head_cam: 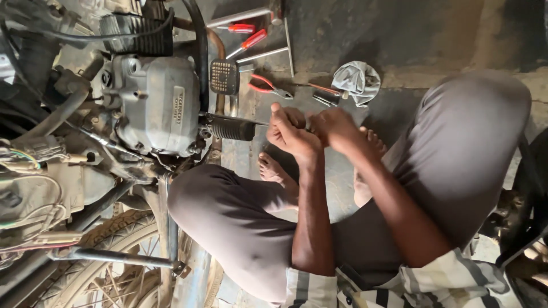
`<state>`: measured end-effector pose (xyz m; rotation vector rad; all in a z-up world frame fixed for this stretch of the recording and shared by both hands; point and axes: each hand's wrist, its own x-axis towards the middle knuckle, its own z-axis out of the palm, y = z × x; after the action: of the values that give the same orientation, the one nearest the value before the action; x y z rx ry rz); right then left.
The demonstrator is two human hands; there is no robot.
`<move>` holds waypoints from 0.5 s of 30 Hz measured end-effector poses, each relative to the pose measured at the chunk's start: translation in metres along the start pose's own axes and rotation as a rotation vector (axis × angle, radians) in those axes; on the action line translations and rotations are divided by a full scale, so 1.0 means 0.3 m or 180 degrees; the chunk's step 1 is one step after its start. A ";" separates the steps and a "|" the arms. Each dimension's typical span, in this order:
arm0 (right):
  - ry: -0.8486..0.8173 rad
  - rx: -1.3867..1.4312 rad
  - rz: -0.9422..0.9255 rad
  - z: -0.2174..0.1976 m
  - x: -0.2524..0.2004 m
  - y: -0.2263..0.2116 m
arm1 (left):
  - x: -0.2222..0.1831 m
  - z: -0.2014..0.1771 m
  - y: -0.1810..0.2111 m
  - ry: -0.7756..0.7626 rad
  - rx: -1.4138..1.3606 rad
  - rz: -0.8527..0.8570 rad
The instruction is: Repairing a motorcycle engine by adjusting and tightening internal components with tools.
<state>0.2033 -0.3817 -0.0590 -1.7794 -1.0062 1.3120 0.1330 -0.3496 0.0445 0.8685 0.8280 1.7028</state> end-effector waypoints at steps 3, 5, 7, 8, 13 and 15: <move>0.0043 0.0536 0.0256 -0.018 -0.058 -0.133 | -0.005 -0.015 0.013 -0.0055 0.0075 0.0040; 0.0115 0.0849 0.0285 -0.017 -0.074 -0.156 | -0.014 -0.013 0.033 0.0008 -0.0014 -0.0035; 0.0189 0.1181 0.0303 -0.024 -0.093 -0.200 | -0.027 -0.022 0.059 0.0050 -0.0097 -0.0097; 0.0397 0.1016 0.0116 -0.037 -0.102 -0.231 | -0.038 -0.029 0.072 0.0079 -0.0377 -0.0189; 0.1023 0.0571 -0.0557 -0.045 -0.129 -0.311 | -0.082 -0.093 0.105 0.0160 -0.0852 -0.0534; 0.1220 0.0871 -0.1058 -0.038 -0.121 -0.312 | -0.064 -0.090 0.141 0.0613 -0.1527 -0.1323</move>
<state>0.1907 -0.3723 0.0408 -1.5014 -0.8183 0.8188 0.0948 -0.3820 0.0636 0.1907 0.6287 1.5280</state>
